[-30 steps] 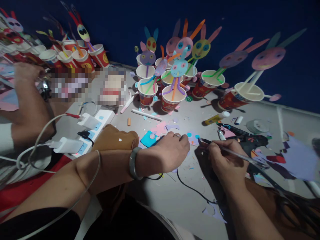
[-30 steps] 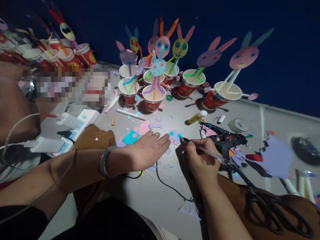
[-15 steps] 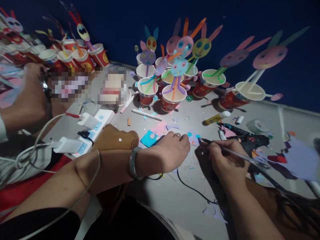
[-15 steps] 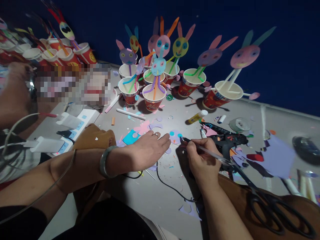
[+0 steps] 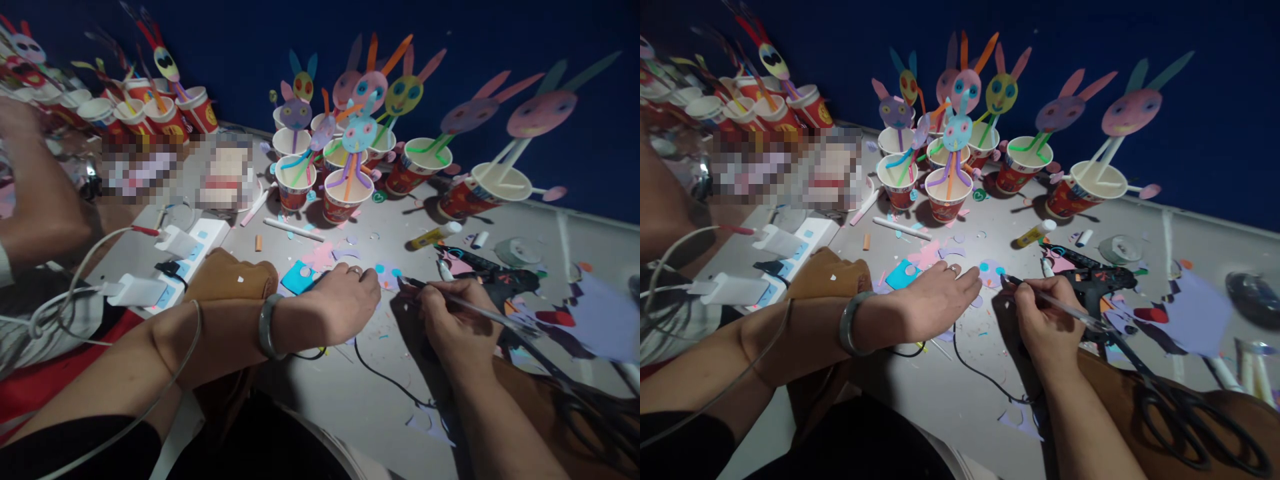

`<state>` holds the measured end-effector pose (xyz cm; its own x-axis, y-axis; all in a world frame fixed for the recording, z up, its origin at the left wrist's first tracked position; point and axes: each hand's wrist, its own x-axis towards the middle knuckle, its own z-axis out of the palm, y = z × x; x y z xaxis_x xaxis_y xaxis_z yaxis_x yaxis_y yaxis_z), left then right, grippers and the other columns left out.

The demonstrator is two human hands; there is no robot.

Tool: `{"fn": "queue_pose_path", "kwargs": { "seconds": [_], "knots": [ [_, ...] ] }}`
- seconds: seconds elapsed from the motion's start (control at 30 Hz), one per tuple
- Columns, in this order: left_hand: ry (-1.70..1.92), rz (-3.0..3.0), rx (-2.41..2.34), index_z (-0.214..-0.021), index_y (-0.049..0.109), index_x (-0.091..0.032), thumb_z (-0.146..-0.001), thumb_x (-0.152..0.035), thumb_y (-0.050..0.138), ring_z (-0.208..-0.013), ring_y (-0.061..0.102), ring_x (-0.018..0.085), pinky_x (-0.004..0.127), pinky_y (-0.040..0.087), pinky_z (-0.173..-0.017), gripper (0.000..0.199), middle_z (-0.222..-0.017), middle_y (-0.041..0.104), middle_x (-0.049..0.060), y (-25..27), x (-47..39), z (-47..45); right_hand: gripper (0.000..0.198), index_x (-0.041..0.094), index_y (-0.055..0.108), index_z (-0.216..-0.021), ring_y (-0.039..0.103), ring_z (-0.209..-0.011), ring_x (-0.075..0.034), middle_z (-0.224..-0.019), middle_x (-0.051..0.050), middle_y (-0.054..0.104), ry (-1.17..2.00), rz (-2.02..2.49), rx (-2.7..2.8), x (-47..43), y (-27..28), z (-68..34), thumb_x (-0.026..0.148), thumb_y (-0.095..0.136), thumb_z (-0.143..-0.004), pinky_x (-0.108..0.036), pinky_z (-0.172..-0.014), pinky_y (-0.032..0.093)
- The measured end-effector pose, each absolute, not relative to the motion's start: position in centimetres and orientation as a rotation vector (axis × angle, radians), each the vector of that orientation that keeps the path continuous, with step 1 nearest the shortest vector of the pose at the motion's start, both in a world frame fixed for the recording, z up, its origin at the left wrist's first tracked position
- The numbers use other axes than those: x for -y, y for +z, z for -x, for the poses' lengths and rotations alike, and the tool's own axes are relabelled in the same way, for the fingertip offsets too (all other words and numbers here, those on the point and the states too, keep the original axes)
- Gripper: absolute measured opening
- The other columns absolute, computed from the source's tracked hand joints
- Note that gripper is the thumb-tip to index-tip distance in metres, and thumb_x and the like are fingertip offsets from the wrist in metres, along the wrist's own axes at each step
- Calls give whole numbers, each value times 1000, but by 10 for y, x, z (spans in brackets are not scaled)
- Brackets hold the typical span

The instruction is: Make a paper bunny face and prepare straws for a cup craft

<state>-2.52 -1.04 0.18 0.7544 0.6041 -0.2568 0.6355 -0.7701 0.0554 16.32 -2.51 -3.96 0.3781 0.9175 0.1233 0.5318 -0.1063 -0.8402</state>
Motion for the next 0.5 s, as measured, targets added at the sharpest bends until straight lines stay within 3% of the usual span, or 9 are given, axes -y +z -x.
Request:
{"fn": "queue_pose_path", "kwargs": {
  "seconds": [0.5],
  "knots": [
    [-366,-2811,-1000,-141,53,-8,-97,-14,39,-108,57,26,36,40,-83,47,-143,53,20,2,10,25,9,23,57,-73,55,-47,-17,-51,3,55,556,1778,1308,26,-46,-168,29,64,-71,-31,-50,47]
  ]
}}
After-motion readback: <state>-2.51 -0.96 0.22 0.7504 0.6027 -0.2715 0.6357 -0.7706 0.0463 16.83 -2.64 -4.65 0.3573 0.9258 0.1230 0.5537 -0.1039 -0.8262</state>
